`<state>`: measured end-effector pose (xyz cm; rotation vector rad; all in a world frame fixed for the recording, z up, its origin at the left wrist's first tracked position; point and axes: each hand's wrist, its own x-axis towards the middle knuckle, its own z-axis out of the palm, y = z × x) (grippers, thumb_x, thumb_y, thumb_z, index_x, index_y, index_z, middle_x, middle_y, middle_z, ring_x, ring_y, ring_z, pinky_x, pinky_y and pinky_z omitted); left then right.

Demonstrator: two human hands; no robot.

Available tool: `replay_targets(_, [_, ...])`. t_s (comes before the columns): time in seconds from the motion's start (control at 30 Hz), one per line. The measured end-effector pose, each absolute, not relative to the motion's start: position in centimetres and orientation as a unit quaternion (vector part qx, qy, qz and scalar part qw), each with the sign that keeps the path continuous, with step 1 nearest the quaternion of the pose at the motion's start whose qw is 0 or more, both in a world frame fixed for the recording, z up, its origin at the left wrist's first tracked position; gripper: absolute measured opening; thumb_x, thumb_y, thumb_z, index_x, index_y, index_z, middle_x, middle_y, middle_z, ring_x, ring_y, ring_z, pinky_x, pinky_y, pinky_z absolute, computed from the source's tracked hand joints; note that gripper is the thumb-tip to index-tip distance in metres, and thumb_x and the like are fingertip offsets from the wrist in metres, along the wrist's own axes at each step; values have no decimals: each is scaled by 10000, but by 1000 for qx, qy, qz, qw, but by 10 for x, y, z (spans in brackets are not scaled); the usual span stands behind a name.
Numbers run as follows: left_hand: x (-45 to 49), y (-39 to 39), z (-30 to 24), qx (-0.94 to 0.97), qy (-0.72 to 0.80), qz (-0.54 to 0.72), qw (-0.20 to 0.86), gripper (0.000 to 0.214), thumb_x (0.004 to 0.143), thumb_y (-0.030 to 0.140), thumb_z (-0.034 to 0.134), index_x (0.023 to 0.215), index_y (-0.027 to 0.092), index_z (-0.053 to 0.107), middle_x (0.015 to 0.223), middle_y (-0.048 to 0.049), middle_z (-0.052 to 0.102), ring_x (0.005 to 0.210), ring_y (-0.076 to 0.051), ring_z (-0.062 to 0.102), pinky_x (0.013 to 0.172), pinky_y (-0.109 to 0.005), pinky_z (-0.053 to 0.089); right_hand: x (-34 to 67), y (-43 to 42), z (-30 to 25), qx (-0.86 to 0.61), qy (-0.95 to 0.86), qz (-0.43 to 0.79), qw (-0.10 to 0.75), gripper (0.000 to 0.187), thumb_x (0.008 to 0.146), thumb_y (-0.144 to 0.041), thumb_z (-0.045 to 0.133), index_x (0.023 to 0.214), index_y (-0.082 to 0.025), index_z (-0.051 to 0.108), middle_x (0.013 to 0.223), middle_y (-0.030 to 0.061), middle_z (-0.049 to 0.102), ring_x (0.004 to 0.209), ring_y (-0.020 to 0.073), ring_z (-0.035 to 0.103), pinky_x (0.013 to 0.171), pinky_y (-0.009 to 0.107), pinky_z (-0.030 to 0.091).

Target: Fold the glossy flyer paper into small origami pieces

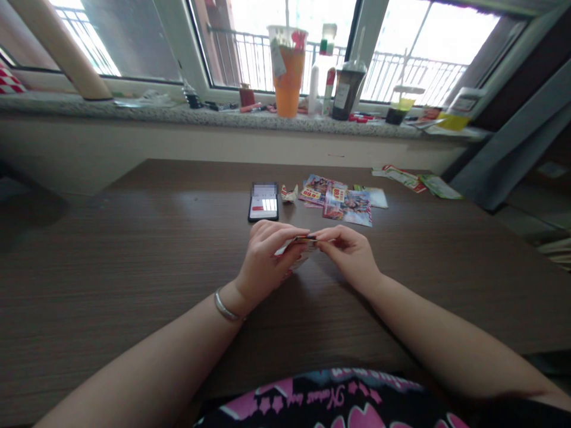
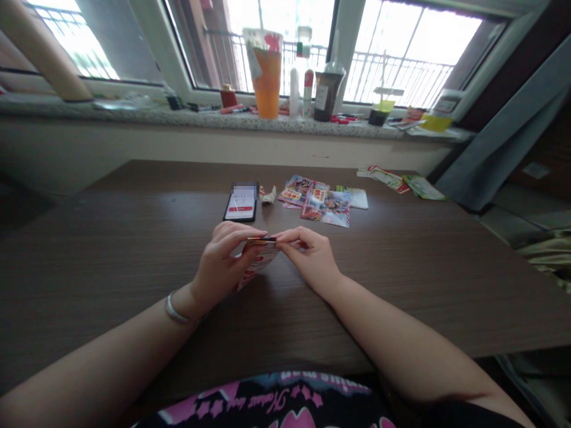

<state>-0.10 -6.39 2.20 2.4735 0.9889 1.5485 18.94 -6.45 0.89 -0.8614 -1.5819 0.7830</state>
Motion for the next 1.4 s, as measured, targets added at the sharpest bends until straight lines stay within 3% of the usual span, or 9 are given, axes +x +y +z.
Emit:
replay_targets(0.47, [0, -64, 24, 788, 303, 530, 84, 29, 878, 213, 628, 860, 210, 651, 835, -9, 688, 809, -162, 611, 799, -333, 463, 190, -67, 12, -378, -695, 303, 531, 73, 819, -294, 691, 821, -223, 675, 922, 40, 755, 863, 180, 704, 737, 320, 572])
replay_targets(0.73, [-1, -62, 21, 788, 299, 530, 99, 38, 873, 199, 633, 884, 214, 667, 848, -15, 690, 819, -163, 614, 808, -337, 471, 191, -61, 8, -383, -686, 300, 541, 99, 789, -294, 714, 799, -209, 663, 868, 42, 729, 826, 165, 681, 666, 275, 561])
replay_targets(0.9, [-1, -60, 18, 783, 292, 535, 123, 66, 872, 180, 631, 909, 225, 662, 872, -3, 714, 834, -157, 646, 892, -373, 456, 194, -63, 14, -345, -725, 199, 562, 61, 799, -226, 698, 768, -219, 646, 805, 22, 700, 774, 154, 647, 647, 280, 536])
replay_targets(1.0, [-1, -61, 18, 785, 303, 525, 129, 86, 884, 169, 614, 928, 235, 648, 920, 8, 733, 860, -151, 673, 1032, -434, 371, 196, -66, 21, -331, -757, 102, 554, 89, 808, -179, 687, 756, -223, 630, 779, 9, 702, 756, 153, 640, 687, 304, 517])
replay_targets(1.13, [-2, -61, 19, 793, 309, 510, 125, 97, 876, 152, 614, 917, 236, 640, 963, 2, 739, 922, -158, 684, 1093, -464, 313, 201, -66, 25, -320, -784, 26, 532, 95, 816, -163, 685, 779, -225, 623, 796, 12, 710, 763, 158, 648, 743, 337, 508])
replay_targets(1.3, [-2, -61, 17, 798, 311, 499, 129, 115, 863, 138, 628, 921, 237, 629, 997, 0, 741, 976, -164, 683, 1099, -461, 312, 209, -64, 25, -306, -807, -23, 505, 99, 810, -159, 694, 812, -239, 636, 835, 6, 728, 795, 161, 647, 785, 351, 504])
replay_targets(1.4, [-2, -60, 15, 801, 300, 497, 145, 90, 881, 158, 613, 913, 242, 623, 1007, 5, 740, 966, -160, 686, 1103, -466, 306, 209, -64, 24, -338, -792, 21, 509, 81, 806, -187, 699, 835, -240, 644, 843, 7, 726, 811, 167, 647, 802, 359, 512])
